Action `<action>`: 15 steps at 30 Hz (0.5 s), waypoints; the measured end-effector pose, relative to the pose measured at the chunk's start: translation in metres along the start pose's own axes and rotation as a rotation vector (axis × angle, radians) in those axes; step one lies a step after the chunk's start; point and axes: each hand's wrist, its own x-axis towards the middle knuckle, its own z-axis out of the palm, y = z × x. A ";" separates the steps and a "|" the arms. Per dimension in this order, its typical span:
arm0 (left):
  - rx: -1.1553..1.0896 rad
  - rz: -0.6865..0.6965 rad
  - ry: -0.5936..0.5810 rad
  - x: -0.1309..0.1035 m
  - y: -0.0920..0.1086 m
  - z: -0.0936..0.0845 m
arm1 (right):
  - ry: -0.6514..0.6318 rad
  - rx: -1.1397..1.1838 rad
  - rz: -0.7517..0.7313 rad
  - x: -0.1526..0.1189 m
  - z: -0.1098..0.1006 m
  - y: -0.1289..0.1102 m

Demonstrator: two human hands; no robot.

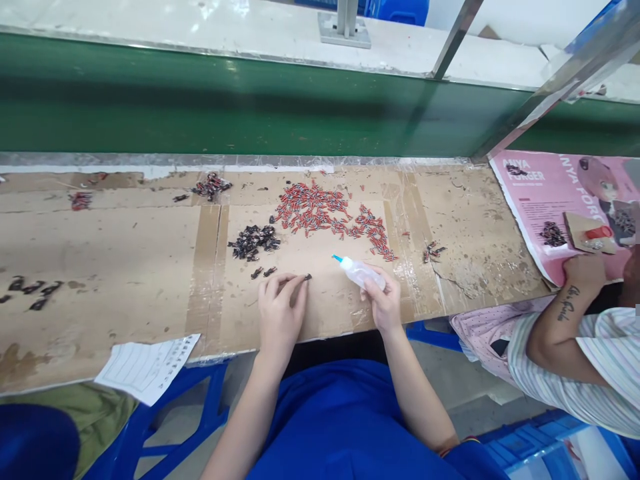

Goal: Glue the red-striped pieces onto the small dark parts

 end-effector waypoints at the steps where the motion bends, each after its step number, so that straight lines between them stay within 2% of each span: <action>1: -0.028 0.021 -0.019 0.000 -0.001 0.000 | 0.043 0.051 0.020 0.000 0.000 -0.001; 3: -0.078 0.071 -0.067 -0.001 -0.002 0.000 | 0.103 0.131 0.053 0.001 0.000 -0.003; 6: -0.096 0.109 -0.106 -0.004 0.000 -0.001 | 0.110 0.142 0.068 0.001 0.003 -0.003; 11: -0.122 0.103 -0.106 -0.005 0.004 -0.004 | 0.090 -0.079 -0.015 -0.003 0.009 -0.001; 15: -0.162 0.081 -0.093 -0.004 0.005 -0.007 | 0.138 -0.205 -0.039 -0.007 0.012 -0.001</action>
